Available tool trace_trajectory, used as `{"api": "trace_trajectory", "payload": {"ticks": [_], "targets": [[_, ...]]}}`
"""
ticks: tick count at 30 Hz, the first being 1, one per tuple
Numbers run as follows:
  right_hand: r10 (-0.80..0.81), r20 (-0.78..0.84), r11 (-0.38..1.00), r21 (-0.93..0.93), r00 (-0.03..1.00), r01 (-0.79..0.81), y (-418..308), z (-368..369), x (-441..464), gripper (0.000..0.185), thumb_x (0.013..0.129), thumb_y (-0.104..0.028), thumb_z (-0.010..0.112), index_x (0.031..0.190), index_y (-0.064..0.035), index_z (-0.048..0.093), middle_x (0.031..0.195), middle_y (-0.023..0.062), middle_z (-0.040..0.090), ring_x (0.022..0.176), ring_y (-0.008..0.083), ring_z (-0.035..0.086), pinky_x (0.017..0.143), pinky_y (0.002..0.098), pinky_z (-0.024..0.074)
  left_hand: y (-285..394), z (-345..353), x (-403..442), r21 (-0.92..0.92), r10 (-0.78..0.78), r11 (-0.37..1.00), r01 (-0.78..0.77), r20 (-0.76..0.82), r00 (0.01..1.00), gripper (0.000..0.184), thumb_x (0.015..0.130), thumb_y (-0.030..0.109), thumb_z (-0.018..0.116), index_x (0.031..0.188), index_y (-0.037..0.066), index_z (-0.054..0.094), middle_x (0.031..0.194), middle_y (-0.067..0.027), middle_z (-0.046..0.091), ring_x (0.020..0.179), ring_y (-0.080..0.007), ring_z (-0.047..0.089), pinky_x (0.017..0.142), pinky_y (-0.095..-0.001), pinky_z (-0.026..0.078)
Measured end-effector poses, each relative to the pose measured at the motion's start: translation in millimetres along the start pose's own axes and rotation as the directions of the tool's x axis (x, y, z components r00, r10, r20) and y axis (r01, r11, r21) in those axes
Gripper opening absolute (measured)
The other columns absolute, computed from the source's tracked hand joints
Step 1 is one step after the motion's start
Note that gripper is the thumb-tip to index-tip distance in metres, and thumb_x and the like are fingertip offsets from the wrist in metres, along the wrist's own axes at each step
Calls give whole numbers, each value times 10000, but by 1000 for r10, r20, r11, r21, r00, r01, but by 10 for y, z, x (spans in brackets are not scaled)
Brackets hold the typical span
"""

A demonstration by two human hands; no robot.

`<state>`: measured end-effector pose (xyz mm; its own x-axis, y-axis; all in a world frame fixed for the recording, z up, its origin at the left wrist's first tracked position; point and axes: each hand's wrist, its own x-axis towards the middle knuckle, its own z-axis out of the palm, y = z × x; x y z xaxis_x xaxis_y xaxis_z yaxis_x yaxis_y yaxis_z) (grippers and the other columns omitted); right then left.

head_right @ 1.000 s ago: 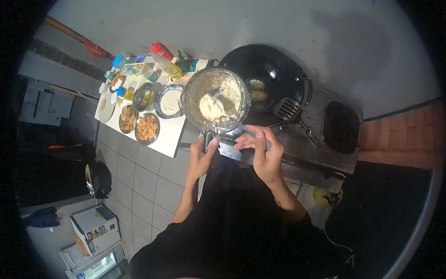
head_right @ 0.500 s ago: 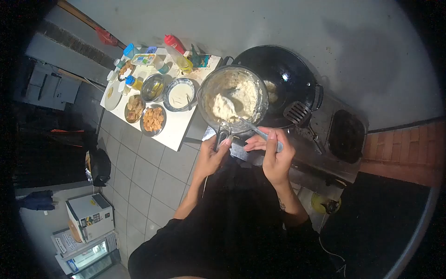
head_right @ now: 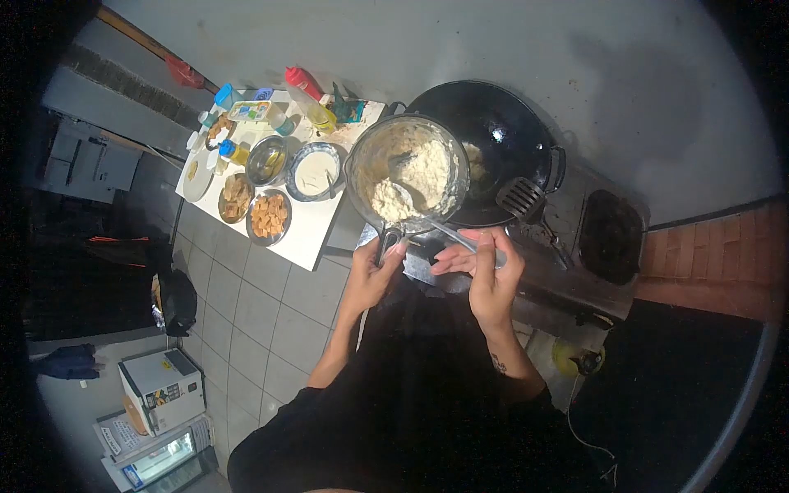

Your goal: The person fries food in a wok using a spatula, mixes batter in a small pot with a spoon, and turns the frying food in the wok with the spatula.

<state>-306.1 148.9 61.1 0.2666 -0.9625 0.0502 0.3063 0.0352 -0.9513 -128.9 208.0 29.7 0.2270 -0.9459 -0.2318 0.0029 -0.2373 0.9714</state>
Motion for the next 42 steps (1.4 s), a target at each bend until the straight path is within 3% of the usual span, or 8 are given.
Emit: {"api": "trace_trajectory", "payload": {"ticks": [4,8,16,18,22,27,35,42], "targets": [[70,-56,973,225,996,-56,96,-74,72,310,1044,-184,354,1039,79,519,778,226,655,629,300,689,616,410,600,2,12,12,6,-14,1000,14,13,1000,264,972,250,611,864,13,568,586,66,452,510,-11,390,439,-220,276],[64,-111,962,272,992,-31,49,-162,139,322,1046,-215,366,1047,65,525,783,219,659,639,303,690,621,418,600,47,58,-1,-21,-48,999,49,21,999,264,972,242,611,845,17,560,592,67,446,516,-13,380,448,-219,273],[186,58,971,142,981,-193,56,-117,103,271,1041,-154,396,1103,78,522,836,229,660,728,291,704,715,392,596,-64,68,19,-68,12,998,-12,-7,1000,244,972,219,608,826,35,543,614,51,481,489,-22,394,431,-224,275],[200,63,975,89,978,-205,21,-112,98,280,1037,-142,419,1154,89,525,815,202,664,713,244,696,694,338,581,-116,51,23,-75,52,996,-53,-18,999,241,972,214,607,824,36,542,612,49,484,486,-23,398,428,-225,276],[241,244,967,-147,939,-210,73,-133,95,277,1025,-108,438,1162,109,544,738,142,658,592,162,643,569,254,513,-209,24,30,-45,110,992,-115,-109,988,261,972,219,608,808,35,523,579,43,470,467,-28,393,419,-229,273],[261,139,963,29,955,-267,119,-18,188,289,1040,-139,403,1072,103,557,711,176,646,543,208,644,531,287,537,-91,-17,-33,-5,35,999,-36,-167,985,267,970,234,613,807,40,530,575,42,471,452,-34,388,407,-231,269],[223,179,973,15,958,-229,38,30,352,294,1044,-128,366,1077,111,535,755,199,660,620,237,686,577,311,559,-129,-100,-35,-17,-18,1000,15,-247,969,292,972,276,608,821,35,546,585,40,473,462,-39,393,410,-235,272],[156,120,987,-46,980,-152,89,127,373,307,1043,-154,382,1066,105,546,746,188,660,597,222,669,583,308,557,-140,-254,36,-63,-40,998,30,-164,986,271,971,254,610,835,29,545,596,46,465,473,-36,390,420,-235,276]]}}
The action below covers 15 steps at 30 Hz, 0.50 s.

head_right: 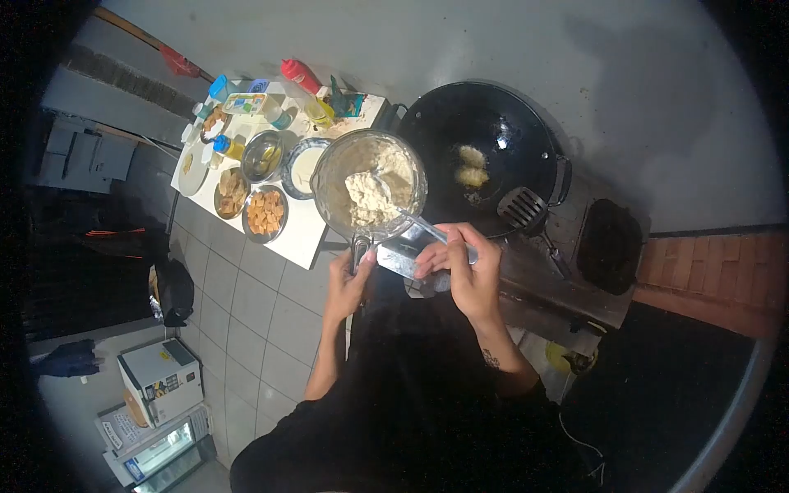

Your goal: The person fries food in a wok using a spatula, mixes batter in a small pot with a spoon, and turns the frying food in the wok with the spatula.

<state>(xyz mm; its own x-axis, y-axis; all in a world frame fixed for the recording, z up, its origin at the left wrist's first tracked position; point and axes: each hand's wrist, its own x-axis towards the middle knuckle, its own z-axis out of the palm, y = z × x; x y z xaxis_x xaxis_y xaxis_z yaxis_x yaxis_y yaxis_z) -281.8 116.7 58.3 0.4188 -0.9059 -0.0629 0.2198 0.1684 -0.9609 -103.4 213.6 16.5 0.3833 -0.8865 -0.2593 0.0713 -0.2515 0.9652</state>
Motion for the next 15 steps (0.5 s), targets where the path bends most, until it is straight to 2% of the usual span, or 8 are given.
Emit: {"api": "trace_trajectory", "payload": {"ticks": [2,4,5,9,12,14,15], "targets": [[-10,-24,1000,-11,1000,10,25,49,-13,330,1045,-180,394,1061,111,547,734,193,650,568,221,652,569,311,554,25,-52,2,-12,-21,1000,22,22,1000,262,972,245,610,843,26,546,597,47,465,477,-35,393,422,-234,278],[-41,-46,999,14,998,42,40,40,-11,275,1032,-108,379,1065,116,534,762,209,664,627,239,685,605,312,565,90,-86,6,17,-24,1000,23,55,998,248,973,236,605,859,23,548,599,48,464,481,-33,397,426,-230,284],[-60,-52,998,31,997,62,42,39,-13,277,1029,-105,377,1066,122,531,766,224,659,627,252,684,611,317,567,127,-102,-9,10,-104,995,103,54,993,253,975,239,600,855,21,552,591,48,464,483,-31,398,429,-229,288],[-74,-41,997,19,996,75,-64,35,-2,289,1031,-113,370,1074,124,530,772,226,658,623,255,680,618,333,571,47,-216,-5,100,-54,994,46,79,995,270,969,274,610,890,18,588,573,43,477,464,-41,426,410,-235,323],[-115,-15,993,-28,993,115,-77,92,2,280,1029,-105,383,1101,117,537,775,205,659,624,235,673,622,319,560,-9,-275,-51,83,-48,996,42,61,997,277,967,274,612,878,12,589,559,44,473,469,-40,428,413,-236,316],[-122,69,957,-256,990,136,8,158,-10,271,1028,-90,390,1137,105,542,776,178,660,623,211,664,630,301,545,-6,-310,-88,81,-42,996,39,30,999,278,965,267,614,866,9,589,561,44,476,478,-39,430,424,-236,319],[-124,92,948,-281,988,146,50,181,-13,239,1001,-31,430,1165,89,556,789,160,664,636,194,658,628,294,530,-12,-330,-118,90,-42,995,40,22,999,279,963,261,616,853,6,589,563,44,480,487,-38,431,436,-236,322]]}}
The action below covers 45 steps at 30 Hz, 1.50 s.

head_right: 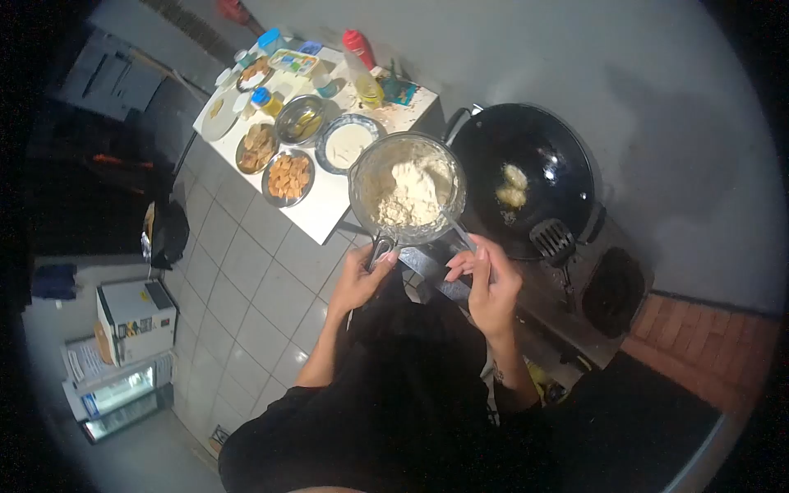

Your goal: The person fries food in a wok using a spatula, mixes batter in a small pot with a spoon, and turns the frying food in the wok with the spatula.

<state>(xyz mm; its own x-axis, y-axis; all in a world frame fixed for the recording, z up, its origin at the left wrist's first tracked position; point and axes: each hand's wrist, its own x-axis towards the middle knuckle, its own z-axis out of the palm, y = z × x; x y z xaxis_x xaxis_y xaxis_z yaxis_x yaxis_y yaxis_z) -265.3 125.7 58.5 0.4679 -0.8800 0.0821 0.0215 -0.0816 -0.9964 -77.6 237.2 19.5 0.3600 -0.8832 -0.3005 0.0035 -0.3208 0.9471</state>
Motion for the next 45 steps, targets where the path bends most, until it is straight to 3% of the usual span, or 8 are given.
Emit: {"api": "trace_trajectory", "payload": {"ticks": [3,7,16,21,24,27,32,45], "targets": [[-297,112,895,-313,948,317,-19,54,91,238,959,32,475,1168,81,577,809,151,664,649,184,652,611,304,519,-38,-86,-65,23,45,999,-44,-57,997,292,959,250,619,834,-12,587,566,52,466,522,-34,426,472,-237,338],[-387,340,685,-515,857,514,-69,153,209,322,841,127,555,1158,82,593,810,173,629,678,287,635,599,363,500,-68,-268,-106,72,71,995,-65,-96,993,304,954,243,626,825,-29,582,582,50,460,570,-36,419,511,-240,357],[-392,438,358,-737,809,573,-394,700,321,351,794,64,632,1143,97,604,715,128,583,600,261,561,543,384,452,-59,-926,-59,214,152,968,-132,-78,985,338,932,244,652,797,-54,566,589,-15,458,606,-61,394,526,-274,364],[-323,256,647,-643,911,410,-158,1261,-7,243,860,15,610,1094,79,629,709,218,642,622,378,645,572,404,500,-132,-1302,0,220,216,956,-195,-73,974,329,925,243,660,808,-53,577,584,-12,442,591,-72,401,520,-274,365],[39,-64,920,-388,997,-61,-133,1460,-70,149,920,7,538,1016,75,629,674,159,657,575,224,673,561,313,504,-161,-1434,-38,154,151,978,-139,-69,986,307,922,236,664,817,-44,593,585,0,458,605,-63,411,524,-273,370],[-133,-225,960,-272,965,69,-125,1614,-27,146,934,25,508,1000,73,629,667,136,657,603,163,672,560,293,509,-331,-1563,-6,176,154,973,-147,-28,988,301,918,237,667,799,-31,597,587,13,473,599,-54,408,513,-276,369],[-534,-114,701,-613,837,364,-290,1641,4,176,919,34,526,1038,82,646,702,121,683,601,216,679,593,292,529,-223,-1709,0,153,215,966,-206,-41,976,372,893,233,693,680,-24,529,555,11,461,564,-63,407,492,-291,359],[-465,1,628,-705,886,330,-632,1737,-36,170,864,21,602,1026,20,653,694,43,681,599,204,659,577,298,499,-1,-1885,37,169,332,930,-327,-4,943,416,845,207,741,622,-44,497,526,-123,469,497,-133,433,490,-351,351]]}}
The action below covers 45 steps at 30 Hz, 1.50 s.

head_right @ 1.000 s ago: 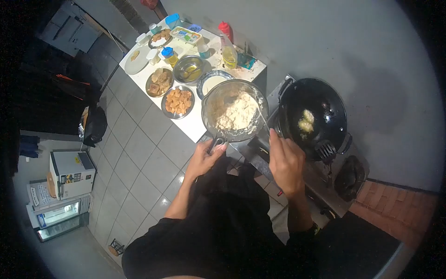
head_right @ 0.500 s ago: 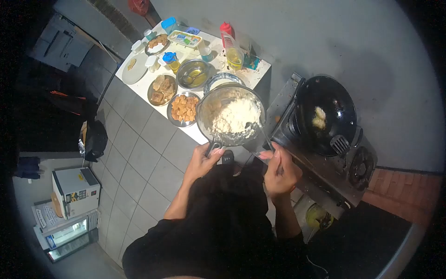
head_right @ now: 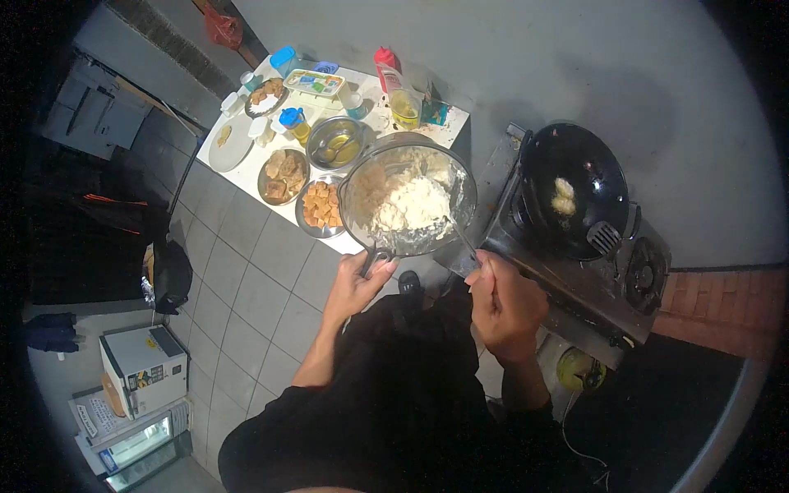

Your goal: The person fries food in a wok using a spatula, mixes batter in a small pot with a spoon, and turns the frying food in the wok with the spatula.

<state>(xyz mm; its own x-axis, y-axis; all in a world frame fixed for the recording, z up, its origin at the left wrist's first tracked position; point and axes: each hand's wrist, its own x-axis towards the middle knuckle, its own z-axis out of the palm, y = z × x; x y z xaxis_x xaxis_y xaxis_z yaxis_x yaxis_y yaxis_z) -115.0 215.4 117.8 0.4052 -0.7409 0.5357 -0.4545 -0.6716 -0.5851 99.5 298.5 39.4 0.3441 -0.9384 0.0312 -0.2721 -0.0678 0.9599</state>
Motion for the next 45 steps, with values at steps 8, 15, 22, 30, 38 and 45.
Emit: {"api": "trace_trajectory", "payload": {"ticks": [8,15,22,30,38,45], "targets": [[-224,-10,964,-152,974,220,-49,-70,159,168,880,30,583,1037,45,642,699,95,665,594,256,637,581,352,491,-56,-51,-19,65,43,997,-44,20,999,360,850,177,728,672,-59,522,535,-164,460,484,-166,408,490,-352,362],[33,95,999,-7,995,-32,-81,-2,58,133,927,13,533,1017,67,614,673,159,635,557,262,631,564,336,501,-52,-86,2,65,97,993,-98,21,995,357,861,167,714,683,-62,507,541,-177,411,486,-197,330,478,-360,347],[548,127,623,597,826,-505,-3,339,-34,299,1041,-167,400,961,83,541,652,158,631,529,193,640,555,289,542,-47,-108,-2,66,26,997,-28,33,999,365,867,185,708,690,-64,509,545,-173,395,488,-209,317,485,-364,327],[630,154,352,818,762,-456,53,577,-203,339,1048,-223,391,1033,95,509,759,222,648,589,272,668,603,376,591,-65,-91,0,117,28,993,-34,48,998,353,870,189,698,710,-65,513,559,-194,421,483,-254,343,494,-380,324],[583,105,292,898,805,-329,135,675,-285,346,1049,-211,384,1065,108,515,811,233,646,739,300,691,687,457,611,-53,-32,1,50,80,995,-81,14,997,313,878,179,693,697,-25,538,514,-24,476,488,-79,427,463,-294,361],[564,132,279,899,815,-339,158,711,-326,349,1050,-216,379,1079,104,515,813,228,652,732,291,691,698,452,608,-138,-37,-79,-2,27,1000,-26,22,999,286,913,190,664,730,2,550,532,33,487,483,-47,430,443,-247,333]]}}
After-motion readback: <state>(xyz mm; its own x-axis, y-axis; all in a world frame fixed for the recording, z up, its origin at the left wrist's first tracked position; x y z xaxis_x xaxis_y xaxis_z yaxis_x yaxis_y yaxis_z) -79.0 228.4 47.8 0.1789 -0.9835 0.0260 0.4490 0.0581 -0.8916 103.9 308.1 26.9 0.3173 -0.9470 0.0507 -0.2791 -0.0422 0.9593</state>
